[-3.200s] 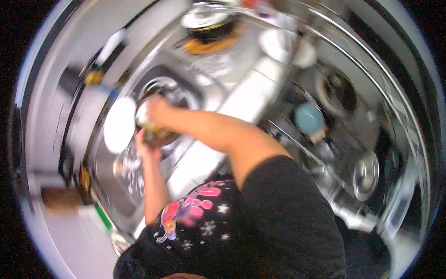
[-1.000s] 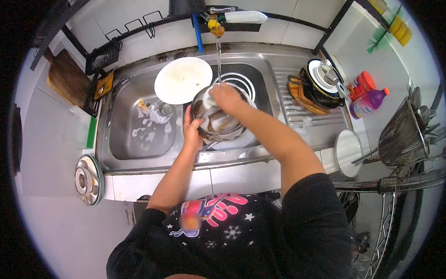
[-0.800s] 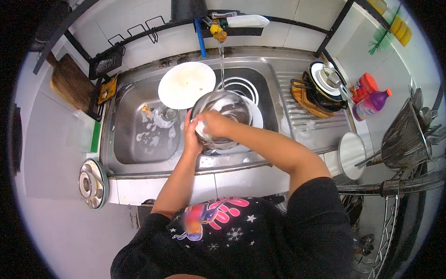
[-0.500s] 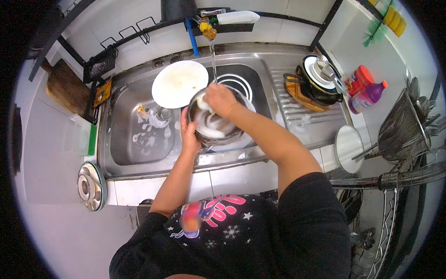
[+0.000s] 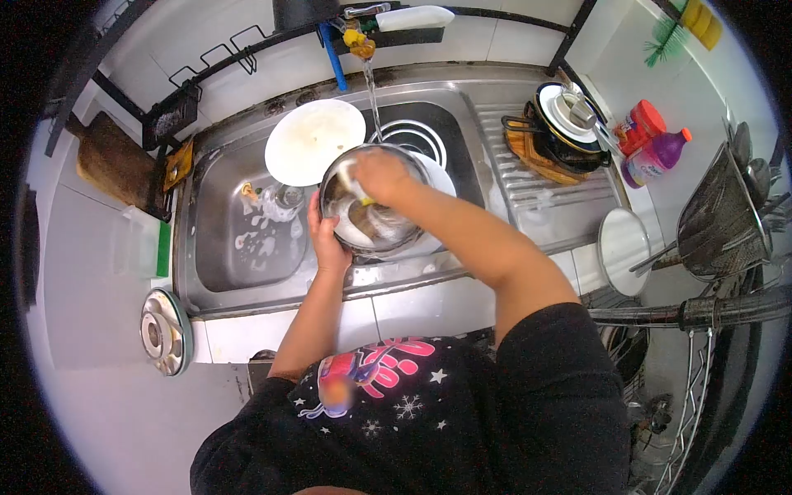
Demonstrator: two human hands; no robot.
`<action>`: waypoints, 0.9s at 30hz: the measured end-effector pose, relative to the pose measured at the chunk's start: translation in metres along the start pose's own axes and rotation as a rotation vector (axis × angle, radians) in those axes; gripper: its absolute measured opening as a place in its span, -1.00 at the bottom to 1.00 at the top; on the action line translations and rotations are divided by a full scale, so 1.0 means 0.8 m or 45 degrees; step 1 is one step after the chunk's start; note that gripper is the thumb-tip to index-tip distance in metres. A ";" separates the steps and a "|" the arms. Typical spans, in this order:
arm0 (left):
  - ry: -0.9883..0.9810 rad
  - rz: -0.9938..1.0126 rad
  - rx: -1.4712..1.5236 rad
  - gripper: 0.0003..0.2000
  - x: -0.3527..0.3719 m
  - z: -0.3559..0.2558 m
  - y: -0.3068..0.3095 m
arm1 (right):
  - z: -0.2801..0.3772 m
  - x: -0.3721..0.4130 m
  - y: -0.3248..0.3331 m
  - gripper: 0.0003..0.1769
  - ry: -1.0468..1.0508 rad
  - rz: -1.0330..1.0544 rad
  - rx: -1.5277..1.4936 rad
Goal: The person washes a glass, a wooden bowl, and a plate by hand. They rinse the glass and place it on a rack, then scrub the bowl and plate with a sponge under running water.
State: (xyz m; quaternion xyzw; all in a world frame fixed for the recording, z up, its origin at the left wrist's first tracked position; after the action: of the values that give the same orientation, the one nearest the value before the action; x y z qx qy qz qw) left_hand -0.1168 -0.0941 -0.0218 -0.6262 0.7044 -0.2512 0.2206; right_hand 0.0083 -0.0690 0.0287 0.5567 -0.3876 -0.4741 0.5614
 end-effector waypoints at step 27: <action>0.771 0.121 -0.312 -0.40 -0.030 0.029 -0.060 | 0.011 0.075 0.003 -0.36 -0.319 0.092 -1.618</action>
State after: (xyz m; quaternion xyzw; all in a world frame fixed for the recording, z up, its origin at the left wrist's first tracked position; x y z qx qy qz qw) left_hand -0.0623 -0.0764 -0.0097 -0.5113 0.7915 -0.3286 -0.0644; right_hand 0.0151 -0.1293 0.0259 0.0432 -0.1125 -0.6531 0.7476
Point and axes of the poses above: each hand's wrist, its own x-axis away from the middle knuckle, its own y-axis out of the back of the hand, z = x × y, the point moved 8 cm from there along -x, towards the middle knuckle, and after that the axes turned 5 degrees about x, right-handed, at the moved point
